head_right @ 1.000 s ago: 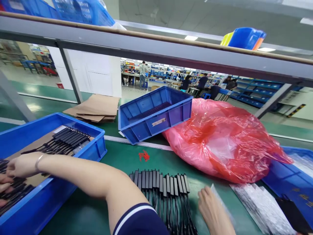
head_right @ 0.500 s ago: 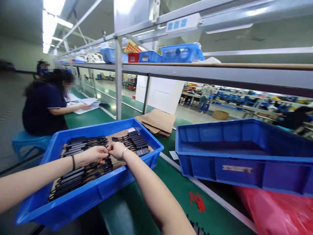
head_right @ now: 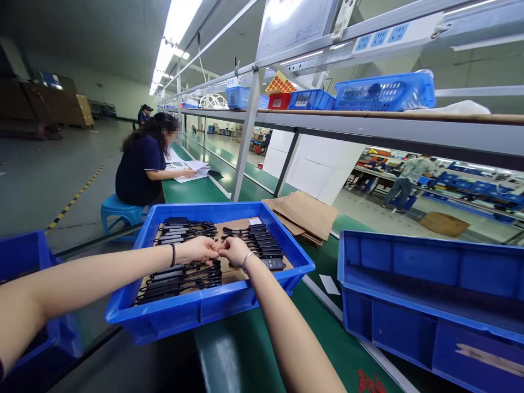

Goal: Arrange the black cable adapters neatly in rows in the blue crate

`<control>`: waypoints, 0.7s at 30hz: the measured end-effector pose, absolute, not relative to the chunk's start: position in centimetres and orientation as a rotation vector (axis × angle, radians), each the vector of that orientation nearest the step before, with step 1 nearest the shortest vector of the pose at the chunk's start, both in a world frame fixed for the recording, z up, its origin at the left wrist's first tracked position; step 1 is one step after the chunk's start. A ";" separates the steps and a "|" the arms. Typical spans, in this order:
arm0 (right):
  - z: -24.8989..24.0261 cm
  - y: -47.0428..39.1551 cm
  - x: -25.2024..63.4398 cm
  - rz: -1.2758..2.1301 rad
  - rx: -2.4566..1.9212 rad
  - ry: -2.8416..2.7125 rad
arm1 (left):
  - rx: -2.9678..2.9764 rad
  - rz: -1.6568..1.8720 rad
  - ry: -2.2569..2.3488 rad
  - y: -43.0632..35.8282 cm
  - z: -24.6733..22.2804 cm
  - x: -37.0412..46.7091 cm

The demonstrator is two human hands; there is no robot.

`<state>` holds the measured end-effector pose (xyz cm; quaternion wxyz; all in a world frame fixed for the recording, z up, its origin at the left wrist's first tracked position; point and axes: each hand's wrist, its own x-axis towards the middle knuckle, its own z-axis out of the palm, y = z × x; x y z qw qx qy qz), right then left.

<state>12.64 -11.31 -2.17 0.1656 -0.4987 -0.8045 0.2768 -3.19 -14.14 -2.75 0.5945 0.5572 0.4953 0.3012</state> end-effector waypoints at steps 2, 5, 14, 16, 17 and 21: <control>-2.1 -11.4 12.7 0.832 -1.390 -2.256 | 1.326 0.710 1.201 -14.2 -2.7 -3.1; -1.9 -11.6 12.6 0.856 -1.383 -2.231 | 1.350 0.726 1.238 -14.3 -2.6 -3.1; -1.3 -12.2 12.2 0.858 -1.493 -2.320 | 1.264 0.744 1.205 -14.3 -2.4 -2.9; -1.2 -12.2 12.1 0.859 -1.526 -2.321 | 1.268 0.742 1.185 -14.1 -2.7 -2.9; -1.2 -12.3 12.1 0.868 -1.545 -2.311 | 1.275 0.743 1.178 -14.1 -2.8 -2.9; -1.4 -12.1 12.1 0.978 -1.613 -2.241 | 1.291 0.730 1.148 -13.9 -3.1 -2.9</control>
